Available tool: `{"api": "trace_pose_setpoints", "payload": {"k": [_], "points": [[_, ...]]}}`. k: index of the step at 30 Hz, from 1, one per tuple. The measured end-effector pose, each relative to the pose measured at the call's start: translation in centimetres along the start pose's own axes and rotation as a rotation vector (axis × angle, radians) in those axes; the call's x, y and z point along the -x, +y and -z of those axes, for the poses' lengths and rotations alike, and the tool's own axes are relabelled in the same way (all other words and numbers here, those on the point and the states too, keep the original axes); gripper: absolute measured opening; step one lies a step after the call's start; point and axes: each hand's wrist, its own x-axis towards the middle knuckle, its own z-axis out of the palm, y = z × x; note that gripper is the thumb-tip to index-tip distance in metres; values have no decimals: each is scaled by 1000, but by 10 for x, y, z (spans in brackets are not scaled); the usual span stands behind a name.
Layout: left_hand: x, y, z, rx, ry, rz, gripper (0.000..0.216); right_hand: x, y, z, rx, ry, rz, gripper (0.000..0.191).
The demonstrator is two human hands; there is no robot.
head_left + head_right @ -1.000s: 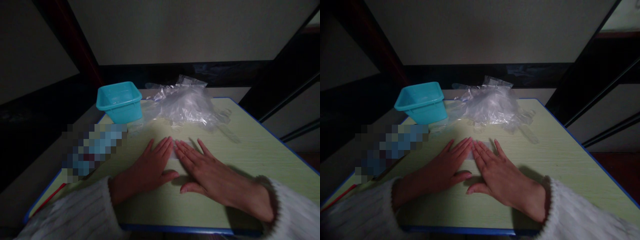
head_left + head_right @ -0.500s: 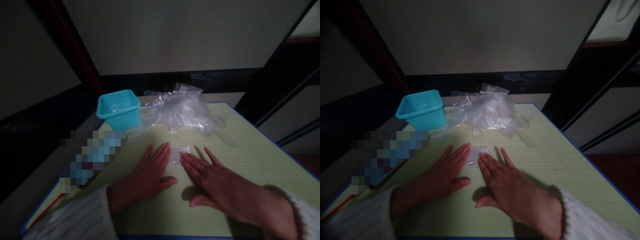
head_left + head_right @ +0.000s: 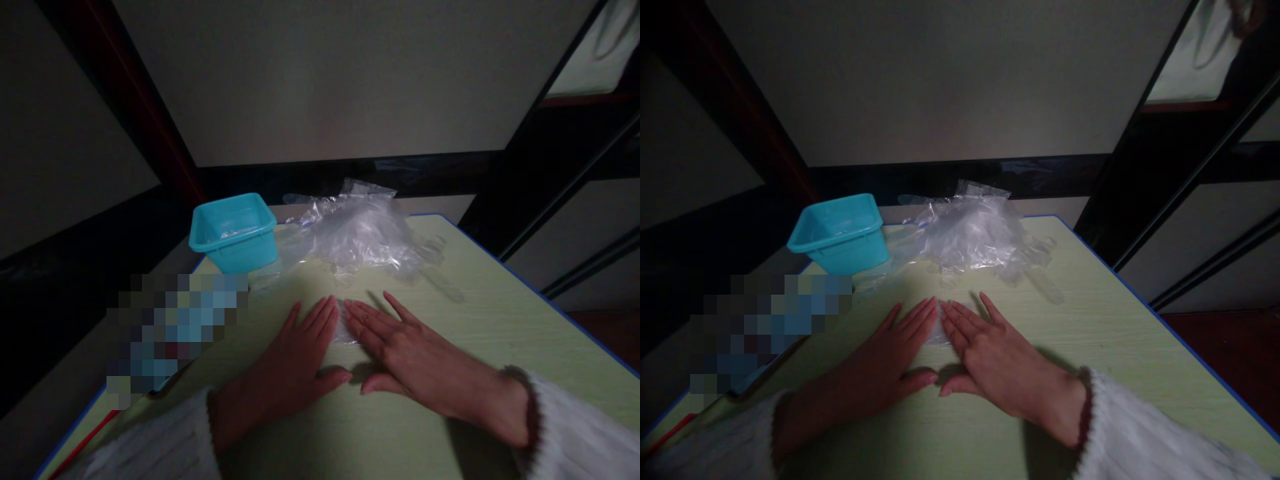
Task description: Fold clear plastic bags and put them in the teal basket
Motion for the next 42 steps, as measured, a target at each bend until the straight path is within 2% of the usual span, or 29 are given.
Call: {"api": "trace_pose_setpoints", "payload": {"k": [5,11,14,16,19,22,26,33,42], "points": [[-1,1,2,-3,5,-2,72,-3,2,-10,-54,-34,-1,81],[-1,0,0,-10,-3,9,70,3,6,-2,-34,-70,-90,75],[-1,-1,-1,6,9,3,70,4,9,3,6,-40,-104,70],[-1,-2,-3,21,20,-2,71,2,9,5,45,14,-93,60],[-1,-3,-7,36,53,-9,73,-2,8,6,77,117,-27,33],[-1,-5,-11,57,125,-30,76,-7,5,3,98,151,46,11],[-2,-6,-13,98,205,-69,81,-9,4,-2,156,128,95,15],[-7,-7,-13,174,228,-60,79,-9,4,-2,103,125,105,10],[-11,-5,-9,210,254,-8,71,-13,10,-8,-27,193,-13,15]]}}
